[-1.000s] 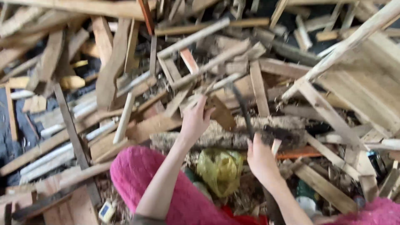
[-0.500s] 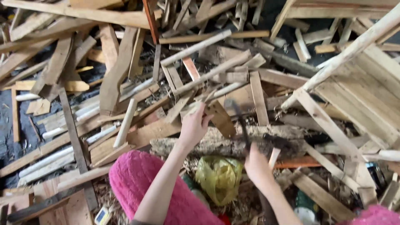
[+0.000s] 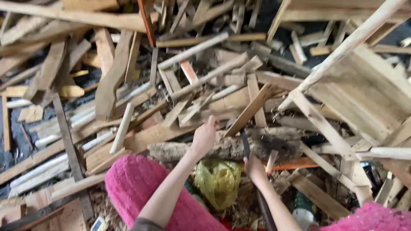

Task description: Splitting small pieces of wood into kindling using a hammer and a hand blade

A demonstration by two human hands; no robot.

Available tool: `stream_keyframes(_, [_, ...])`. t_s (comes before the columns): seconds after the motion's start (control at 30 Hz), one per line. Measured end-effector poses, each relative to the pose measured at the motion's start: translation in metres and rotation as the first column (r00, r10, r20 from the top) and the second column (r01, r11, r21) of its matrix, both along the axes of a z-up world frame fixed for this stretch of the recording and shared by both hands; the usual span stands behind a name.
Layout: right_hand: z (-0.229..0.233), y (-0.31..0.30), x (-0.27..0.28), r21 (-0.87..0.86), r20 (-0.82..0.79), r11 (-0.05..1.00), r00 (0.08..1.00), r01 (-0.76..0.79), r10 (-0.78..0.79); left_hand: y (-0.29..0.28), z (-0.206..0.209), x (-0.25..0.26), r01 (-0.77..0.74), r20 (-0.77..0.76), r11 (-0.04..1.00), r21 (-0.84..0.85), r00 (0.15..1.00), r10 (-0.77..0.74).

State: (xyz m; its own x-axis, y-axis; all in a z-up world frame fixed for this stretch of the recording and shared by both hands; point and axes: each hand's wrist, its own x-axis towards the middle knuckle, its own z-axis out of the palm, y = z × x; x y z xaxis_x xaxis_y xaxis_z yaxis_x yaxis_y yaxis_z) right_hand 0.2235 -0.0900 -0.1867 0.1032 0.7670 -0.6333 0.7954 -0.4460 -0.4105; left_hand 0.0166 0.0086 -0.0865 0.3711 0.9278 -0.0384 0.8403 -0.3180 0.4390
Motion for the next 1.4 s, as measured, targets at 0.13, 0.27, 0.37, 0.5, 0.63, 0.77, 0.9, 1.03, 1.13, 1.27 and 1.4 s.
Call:
stream_keyframes(0.13, [0.041,-0.015,-0.01,0.078,-0.021,0.997,0.999,-0.027,0.028,0.002,0.005,0.014,-0.096,0.391,0.994,0.06,0.918,0.065])
stream_keyframes(0.27, [0.036,-0.023,-0.017,0.131,0.066,0.983,0.99,-0.129,0.121,0.002,0.042,0.027,-0.096,0.779,0.983,-0.157,0.599,0.183])
stream_keyframes(0.37, [0.075,-0.029,-0.022,0.184,0.16,0.961,0.971,-0.206,0.178,-0.001,0.063,0.033,-0.11,0.863,0.99,-0.088,0.488,0.131])
stream_keyframes(0.5, [0.042,-0.027,-0.02,0.196,0.131,0.968,0.982,-0.16,0.135,0.005,0.033,0.031,-0.224,0.821,0.973,-0.058,0.544,0.175])
stream_keyframes(0.63, [0.092,-0.012,-0.012,0.128,-0.086,0.992,0.996,0.005,0.006,0.0,0.047,0.03,-0.299,0.774,0.954,-0.028,0.597,0.21])
stream_keyframes(0.77, [0.216,-0.019,-0.005,0.258,-0.071,0.964,0.997,0.056,-0.039,-0.005,0.03,0.021,-0.291,0.716,0.955,0.05,0.678,0.169])
stream_keyframes(0.9, [0.13,-0.028,-0.016,0.272,-0.038,0.962,0.999,-0.021,0.033,-0.012,0.024,0.023,-0.294,0.729,0.953,0.078,0.669,0.147])
stream_keyframes(1.03, [0.023,-0.019,-0.018,0.145,-0.098,0.986,0.991,-0.077,0.091,-0.003,0.03,0.016,-0.32,0.759,0.944,0.085,0.634,0.147])
stream_keyframes(1.13, [0.034,-0.031,-0.022,0.055,-0.19,0.998,0.981,-0.028,0.038,-0.008,0.025,0.003,-0.37,0.737,0.92,0.129,0.657,0.16])
stream_keyframes(1.27, [-0.014,-0.017,-0.015,0.079,-0.25,0.997,0.968,0.027,-0.007,-0.015,0.068,0.003,-0.504,0.923,0.856,-0.117,0.263,0.281])
stream_keyframes(1.4, [-0.055,-0.019,-0.009,0.088,-0.253,0.996,0.968,0.027,-0.004,-0.016,0.078,-0.036,-0.28,0.942,0.901,-0.332,-0.144,0.303])
